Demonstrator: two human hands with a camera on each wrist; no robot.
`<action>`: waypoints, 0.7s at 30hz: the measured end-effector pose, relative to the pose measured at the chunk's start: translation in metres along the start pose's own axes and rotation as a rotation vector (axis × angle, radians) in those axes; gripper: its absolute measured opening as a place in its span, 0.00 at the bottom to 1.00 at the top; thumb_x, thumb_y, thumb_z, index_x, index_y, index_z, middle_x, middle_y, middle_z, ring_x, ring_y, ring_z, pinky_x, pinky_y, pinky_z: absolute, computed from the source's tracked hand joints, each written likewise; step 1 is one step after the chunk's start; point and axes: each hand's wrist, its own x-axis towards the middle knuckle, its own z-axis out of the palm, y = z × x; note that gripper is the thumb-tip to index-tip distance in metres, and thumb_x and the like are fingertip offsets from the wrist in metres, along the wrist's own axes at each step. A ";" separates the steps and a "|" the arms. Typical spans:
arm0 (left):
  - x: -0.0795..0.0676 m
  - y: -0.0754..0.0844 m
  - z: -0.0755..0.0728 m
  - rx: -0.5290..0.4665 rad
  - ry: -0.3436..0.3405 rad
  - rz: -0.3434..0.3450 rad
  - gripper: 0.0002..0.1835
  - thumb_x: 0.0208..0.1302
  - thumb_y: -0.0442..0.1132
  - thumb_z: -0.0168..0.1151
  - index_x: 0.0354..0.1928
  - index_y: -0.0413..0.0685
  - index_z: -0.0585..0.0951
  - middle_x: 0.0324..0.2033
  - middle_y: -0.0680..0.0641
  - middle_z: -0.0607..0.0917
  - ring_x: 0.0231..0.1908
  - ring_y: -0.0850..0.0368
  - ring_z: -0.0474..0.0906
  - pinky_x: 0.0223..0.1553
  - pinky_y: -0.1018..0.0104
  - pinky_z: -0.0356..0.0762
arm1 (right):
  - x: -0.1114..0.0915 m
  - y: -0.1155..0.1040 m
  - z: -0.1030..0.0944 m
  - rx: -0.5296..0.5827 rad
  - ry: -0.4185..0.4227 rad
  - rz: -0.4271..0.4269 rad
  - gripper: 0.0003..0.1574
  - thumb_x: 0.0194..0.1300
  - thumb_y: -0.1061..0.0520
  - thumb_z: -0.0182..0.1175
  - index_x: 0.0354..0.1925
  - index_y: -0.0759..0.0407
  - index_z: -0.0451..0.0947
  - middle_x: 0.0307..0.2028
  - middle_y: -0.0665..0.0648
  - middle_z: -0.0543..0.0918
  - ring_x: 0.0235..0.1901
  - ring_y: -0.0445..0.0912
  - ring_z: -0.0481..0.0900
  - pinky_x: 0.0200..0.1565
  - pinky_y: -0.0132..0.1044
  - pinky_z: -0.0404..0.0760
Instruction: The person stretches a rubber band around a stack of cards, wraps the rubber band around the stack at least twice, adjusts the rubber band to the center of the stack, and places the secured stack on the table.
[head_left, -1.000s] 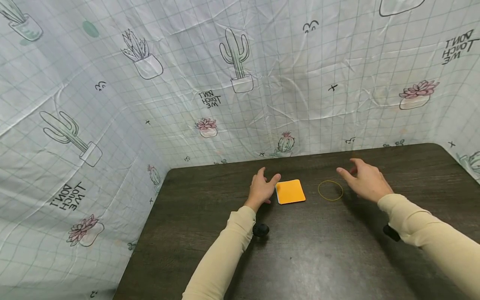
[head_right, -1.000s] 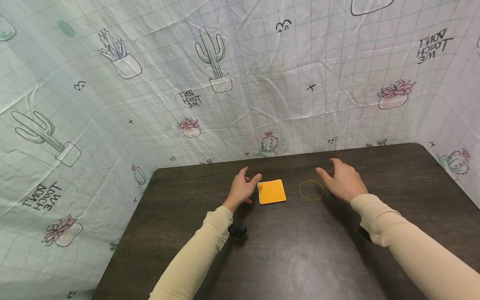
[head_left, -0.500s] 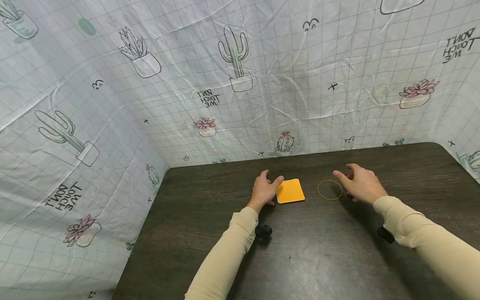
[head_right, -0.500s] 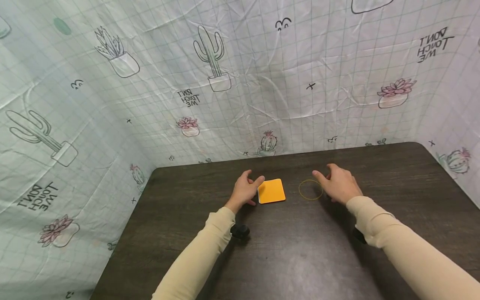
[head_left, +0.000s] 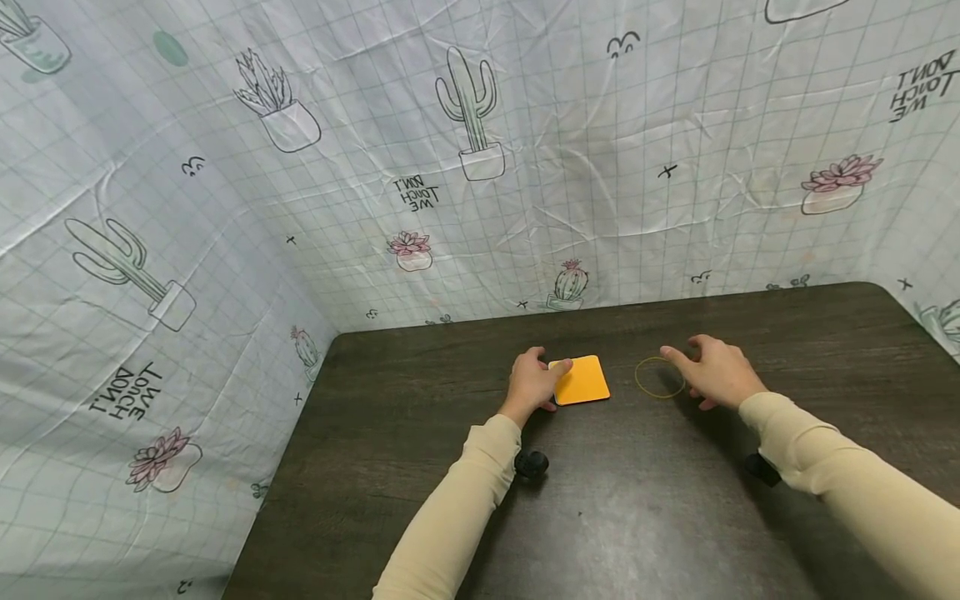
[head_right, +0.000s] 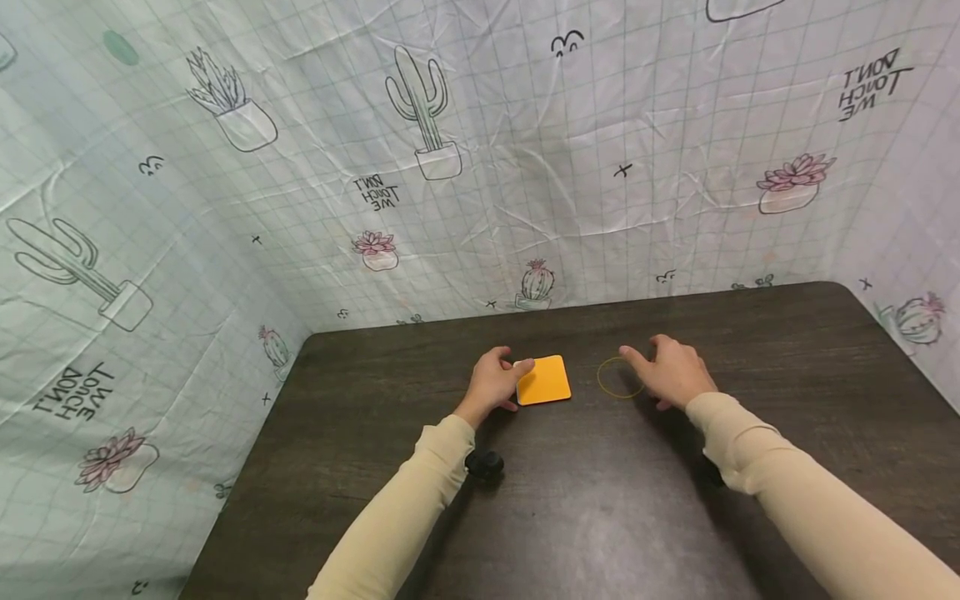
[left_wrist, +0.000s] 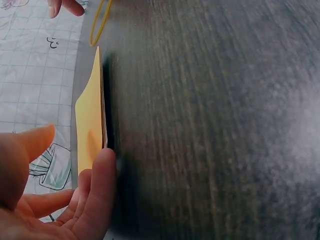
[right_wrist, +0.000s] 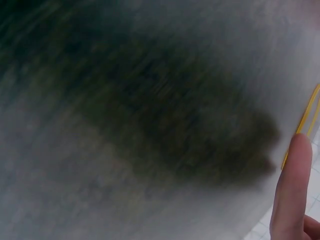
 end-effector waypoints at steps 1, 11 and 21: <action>0.000 0.000 0.000 0.008 -0.001 -0.005 0.36 0.66 0.50 0.69 0.70 0.42 0.70 0.50 0.40 0.78 0.37 0.52 0.80 0.16 0.64 0.81 | 0.000 0.000 0.000 0.005 -0.010 0.009 0.60 0.74 0.29 0.45 0.71 0.83 0.49 0.35 0.68 0.82 0.24 0.50 0.83 0.23 0.44 0.85; 0.000 0.000 0.005 0.093 0.026 0.019 0.30 0.63 0.44 0.73 0.63 0.39 0.77 0.44 0.44 0.76 0.30 0.56 0.76 0.15 0.67 0.79 | 0.003 0.000 0.004 0.038 -0.059 0.065 0.57 0.75 0.30 0.45 0.66 0.85 0.57 0.31 0.66 0.82 0.26 0.49 0.83 0.24 0.44 0.85; 0.000 0.000 0.008 0.170 0.072 0.080 0.25 0.58 0.38 0.76 0.57 0.40 0.81 0.39 0.48 0.73 0.37 0.53 0.73 0.13 0.70 0.76 | 0.006 -0.003 0.007 0.023 -0.050 0.064 0.46 0.75 0.38 0.52 0.61 0.82 0.64 0.30 0.66 0.81 0.26 0.50 0.83 0.24 0.43 0.85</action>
